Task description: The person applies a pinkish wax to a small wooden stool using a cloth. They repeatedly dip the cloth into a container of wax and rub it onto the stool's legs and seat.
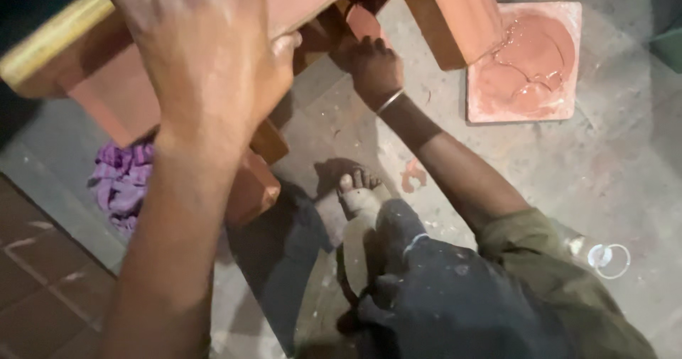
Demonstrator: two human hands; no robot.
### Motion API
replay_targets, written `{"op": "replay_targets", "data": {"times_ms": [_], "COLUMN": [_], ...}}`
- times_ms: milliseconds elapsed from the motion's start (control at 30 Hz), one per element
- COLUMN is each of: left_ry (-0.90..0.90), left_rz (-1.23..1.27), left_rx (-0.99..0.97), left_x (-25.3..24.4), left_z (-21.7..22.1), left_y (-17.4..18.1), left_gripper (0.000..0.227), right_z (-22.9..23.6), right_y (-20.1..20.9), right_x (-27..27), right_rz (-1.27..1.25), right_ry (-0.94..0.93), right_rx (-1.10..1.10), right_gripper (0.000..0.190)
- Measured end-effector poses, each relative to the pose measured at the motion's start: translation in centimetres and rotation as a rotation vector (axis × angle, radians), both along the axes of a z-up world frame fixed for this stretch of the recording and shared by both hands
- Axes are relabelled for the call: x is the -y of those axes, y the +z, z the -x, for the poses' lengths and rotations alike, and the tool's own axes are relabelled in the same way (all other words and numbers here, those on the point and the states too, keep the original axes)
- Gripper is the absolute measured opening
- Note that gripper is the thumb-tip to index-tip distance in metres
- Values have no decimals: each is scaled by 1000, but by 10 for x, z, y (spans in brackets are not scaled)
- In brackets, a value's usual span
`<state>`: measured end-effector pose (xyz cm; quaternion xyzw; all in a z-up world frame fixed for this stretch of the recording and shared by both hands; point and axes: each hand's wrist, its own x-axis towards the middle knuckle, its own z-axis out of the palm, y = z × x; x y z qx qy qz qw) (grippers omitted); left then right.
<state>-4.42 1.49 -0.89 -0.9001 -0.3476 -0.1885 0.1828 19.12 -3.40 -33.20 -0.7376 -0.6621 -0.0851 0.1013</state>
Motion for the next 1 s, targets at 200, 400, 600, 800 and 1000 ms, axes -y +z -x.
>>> {"op": "replay_targets", "data": {"times_ms": [200,400,600,800,1000], "left_ry": [15,3,-9,-5,17], "left_rz": [60,54,53,95,77], "left_rx": [-15,-6,15,17,6], "left_x": [6,11,16,24,26], "left_z": [-1,-5,-6,-9,-9], "left_y": [0,9,15,16,11], "left_gripper": [69,70,72,73,72], "right_z": [-11,5,-4,-1,19], "right_y": [66,50,20,45,23], "right_x": [-10,-19,-3,-38,-67], "right_rz": [0,-52,-36,-31,47], "right_ry": [-68,-120,-4,-103,-329], "right_rx": [-197,-173,105,-106,-386], "right_gripper": [51,46,44,41,30]}}
